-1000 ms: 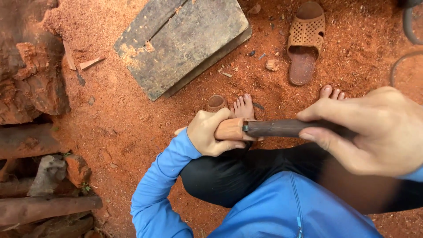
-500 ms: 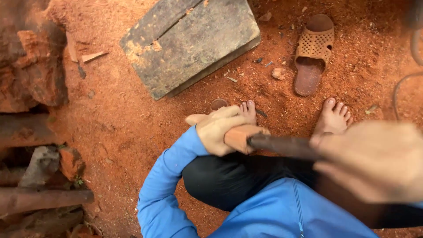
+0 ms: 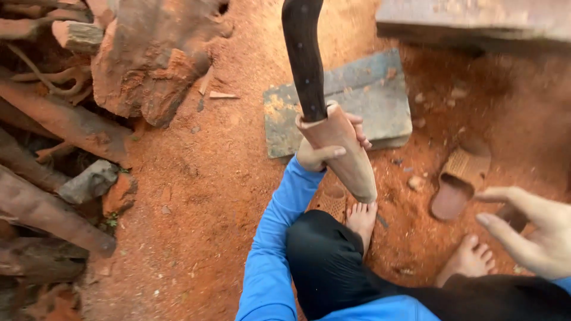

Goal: Shaping and smoothing a wooden handle using a rotary tool, a knife, and an angle grinder.

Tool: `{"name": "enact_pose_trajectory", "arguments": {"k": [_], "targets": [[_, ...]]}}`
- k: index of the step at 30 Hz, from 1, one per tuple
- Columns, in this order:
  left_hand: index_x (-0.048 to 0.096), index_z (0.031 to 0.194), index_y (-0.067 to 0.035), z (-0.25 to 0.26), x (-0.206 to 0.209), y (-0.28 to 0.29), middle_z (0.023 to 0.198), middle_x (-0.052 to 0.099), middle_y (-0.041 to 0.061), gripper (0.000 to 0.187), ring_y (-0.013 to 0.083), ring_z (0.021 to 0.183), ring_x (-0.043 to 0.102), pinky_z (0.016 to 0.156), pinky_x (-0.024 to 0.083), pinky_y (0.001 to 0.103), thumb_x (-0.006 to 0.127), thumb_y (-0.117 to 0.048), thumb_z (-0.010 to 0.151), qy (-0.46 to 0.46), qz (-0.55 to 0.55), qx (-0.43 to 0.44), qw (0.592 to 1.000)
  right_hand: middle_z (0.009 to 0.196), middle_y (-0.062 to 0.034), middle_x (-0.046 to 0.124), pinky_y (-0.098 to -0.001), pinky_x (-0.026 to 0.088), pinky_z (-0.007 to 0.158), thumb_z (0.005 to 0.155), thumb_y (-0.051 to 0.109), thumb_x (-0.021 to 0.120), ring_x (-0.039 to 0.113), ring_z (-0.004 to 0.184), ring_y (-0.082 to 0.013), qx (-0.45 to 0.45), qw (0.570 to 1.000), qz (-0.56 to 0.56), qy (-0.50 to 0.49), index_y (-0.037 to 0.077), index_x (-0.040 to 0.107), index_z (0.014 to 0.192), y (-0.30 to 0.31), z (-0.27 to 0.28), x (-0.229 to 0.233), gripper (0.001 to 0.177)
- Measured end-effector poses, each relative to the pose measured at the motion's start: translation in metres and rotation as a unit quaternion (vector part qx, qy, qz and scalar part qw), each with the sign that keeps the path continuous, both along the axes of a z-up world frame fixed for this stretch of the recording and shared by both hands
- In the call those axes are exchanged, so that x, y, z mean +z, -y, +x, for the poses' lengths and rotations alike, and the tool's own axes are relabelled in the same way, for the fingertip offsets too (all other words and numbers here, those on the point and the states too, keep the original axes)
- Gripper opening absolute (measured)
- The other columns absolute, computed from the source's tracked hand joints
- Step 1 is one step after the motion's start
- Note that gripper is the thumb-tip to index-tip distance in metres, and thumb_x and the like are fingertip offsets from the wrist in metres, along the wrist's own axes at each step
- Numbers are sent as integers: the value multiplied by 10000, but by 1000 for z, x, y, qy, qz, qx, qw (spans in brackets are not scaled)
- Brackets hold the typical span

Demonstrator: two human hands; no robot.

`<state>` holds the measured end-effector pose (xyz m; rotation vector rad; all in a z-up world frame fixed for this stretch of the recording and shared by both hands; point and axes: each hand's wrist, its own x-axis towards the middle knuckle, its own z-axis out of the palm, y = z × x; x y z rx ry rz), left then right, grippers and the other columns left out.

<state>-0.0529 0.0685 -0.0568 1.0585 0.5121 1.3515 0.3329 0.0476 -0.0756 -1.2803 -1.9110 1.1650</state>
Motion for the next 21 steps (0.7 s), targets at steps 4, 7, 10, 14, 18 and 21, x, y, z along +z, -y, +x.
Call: {"name": "enact_pose_trajectory", "arguments": {"k": [4, 7, 10, 14, 18, 21], "targets": [[505, 1465, -36, 5, -9, -5, 1304, 647, 151, 681, 268, 1177, 668, 1095, 579, 406, 737, 78, 835, -87, 72, 99, 989, 504, -67, 694, -264, 412, 402, 748, 58, 809, 563, 394, -136, -12, 998, 30, 56, 66, 769, 1120, 0, 7, 0, 374], [595, 1213, -8, 22, -19, 7, 1335, 613, 158, 408, 218, 1214, 615, 931, 554, 293, 628, 124, 828, -163, 92, 169, 968, 608, -65, 727, -277, 364, 373, 752, 69, 799, 508, 380, -146, -17, 997, 32, 63, 91, 736, 1208, -5, 12, 5, 461], [576, 1238, -27, 54, 56, 11, 1153, 679, 121, 463, 261, 986, 697, 906, 565, 337, 723, 43, 805, -452, 204, 286, 820, 791, -99, 681, -303, 496, 630, 849, -46, 779, 634, 637, -179, -38, 976, 213, 8, -85, 575, 1427, -9, 0, 47, 614], [713, 1148, -63, 62, 61, 17, 1171, 641, 133, 394, 317, 997, 657, 906, 553, 442, 751, -221, 789, -604, 362, 276, 655, 1175, -398, 557, -352, 390, 480, 917, -73, 819, 531, 556, -248, -23, 913, 407, 12, -256, 352, 1451, -24, -1, 100, 732], [630, 1182, 19, 59, 48, 23, 1102, 654, 176, 673, 339, 930, 668, 889, 539, 443, 857, -429, 734, -574, 329, 240, 710, 1356, -297, 647, -522, 524, 1043, 723, 3, 914, 605, 1212, -428, 2, 853, 487, 190, -24, 735, 1270, -21, 5, 116, 576], [639, 1182, 23, 57, 42, 27, 1096, 651, 173, 651, 336, 931, 653, 894, 520, 441, 854, -388, 725, -582, 328, 220, 710, 1234, -240, 776, -468, 629, 986, 721, -49, 880, 710, 1130, -379, 24, 857, 473, 202, -20, 797, 1135, -22, 14, 113, 423]]}}
